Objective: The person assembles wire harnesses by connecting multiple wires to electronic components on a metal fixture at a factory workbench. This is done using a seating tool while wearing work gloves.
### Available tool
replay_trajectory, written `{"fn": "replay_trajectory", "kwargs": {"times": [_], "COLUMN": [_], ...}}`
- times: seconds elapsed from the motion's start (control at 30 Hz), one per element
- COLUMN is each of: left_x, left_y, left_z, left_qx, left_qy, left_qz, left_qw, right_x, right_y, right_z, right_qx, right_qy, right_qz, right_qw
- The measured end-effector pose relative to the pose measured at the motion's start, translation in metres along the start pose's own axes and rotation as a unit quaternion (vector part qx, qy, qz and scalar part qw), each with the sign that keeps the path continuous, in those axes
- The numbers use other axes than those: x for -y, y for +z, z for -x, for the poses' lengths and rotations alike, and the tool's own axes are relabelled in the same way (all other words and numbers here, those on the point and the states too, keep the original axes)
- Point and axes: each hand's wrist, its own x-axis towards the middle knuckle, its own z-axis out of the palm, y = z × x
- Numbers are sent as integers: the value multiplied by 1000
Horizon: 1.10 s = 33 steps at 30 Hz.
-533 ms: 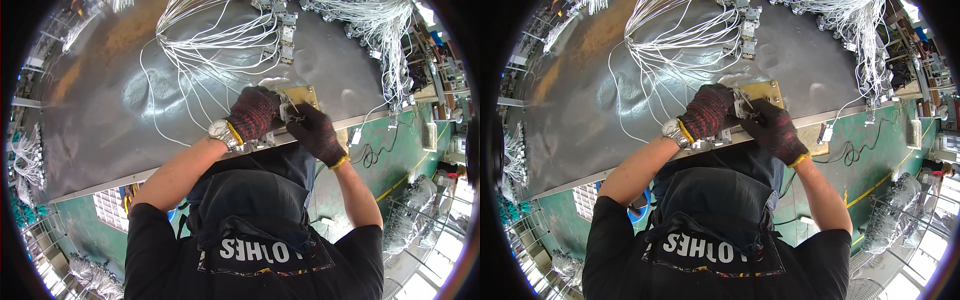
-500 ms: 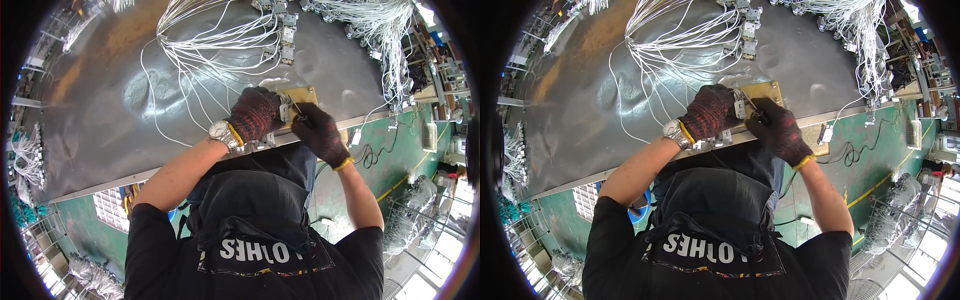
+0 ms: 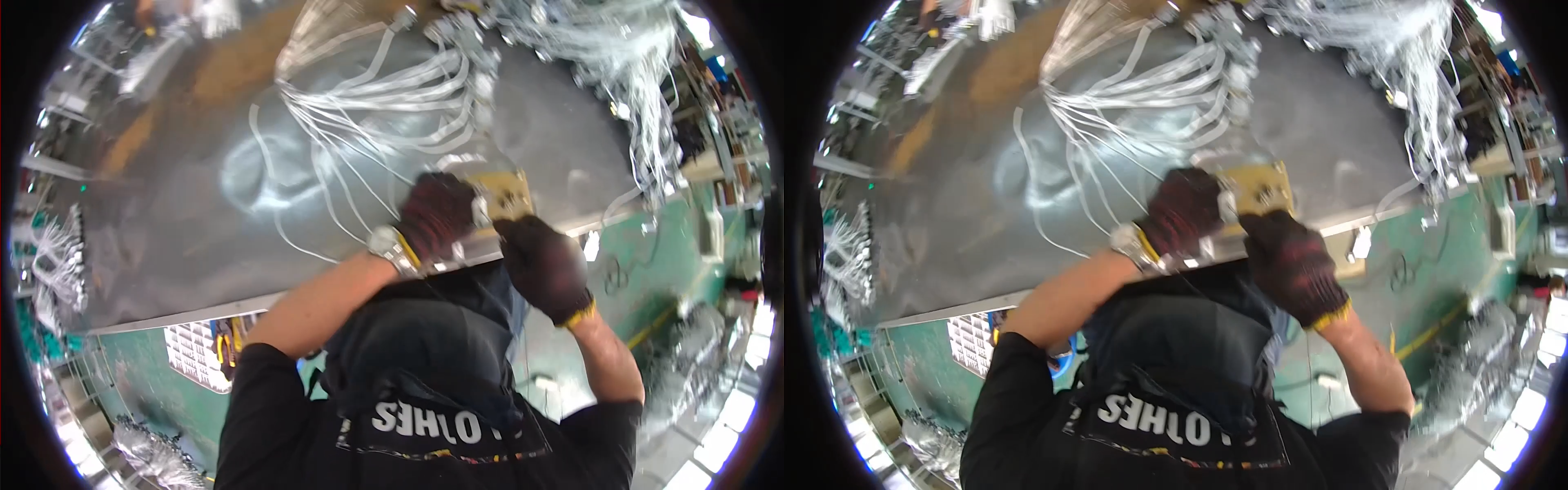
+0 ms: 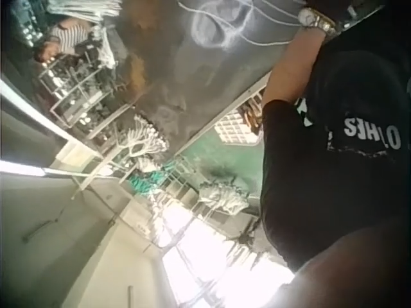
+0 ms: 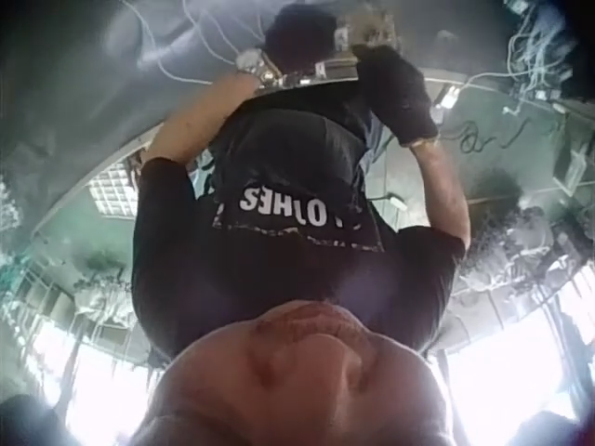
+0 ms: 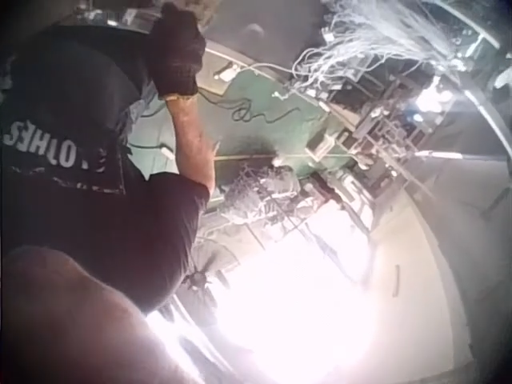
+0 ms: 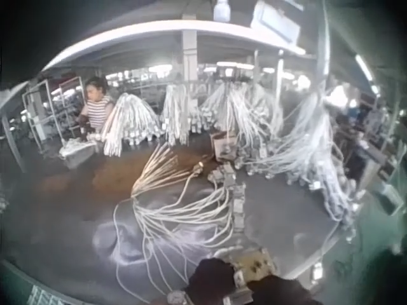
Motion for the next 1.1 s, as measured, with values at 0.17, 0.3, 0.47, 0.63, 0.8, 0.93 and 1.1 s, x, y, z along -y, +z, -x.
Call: {"fn": "replay_trajectory", "kwargs": {"times": [0.17,0.3,0.47,0.63,0.8,0.93,1.1], "left_x": [-25,-31,-24,-22,-22,-19,-17], "left_y": [-2,-2,-8,-11,-17,-24,-42], "left_z": [-11,-12,-11,-17,-12,-3,19], "left_qx": [98,28,65,93,75,44,-4], "left_qy": [-94,-72,-97,-104,-85,-63,7], "left_qz": [-43,16,11,8,38,39,92], "left_qw": [990,997,993,990,993,996,996], "right_x": [-5,-12,-19,-52,-75,-43,-140], "right_y": [17,11,17,29,20,3,58], "right_z": [9,19,6,11,-6,-41,-81], "right_qx": [-45,-18,4,-40,-58,-10,-86], "right_qy": [41,121,87,14,95,233,84], "right_qz": [-30,-148,-110,-79,-235,-253,-104], "right_qw": [998,981,990,996,966,939,987]}}
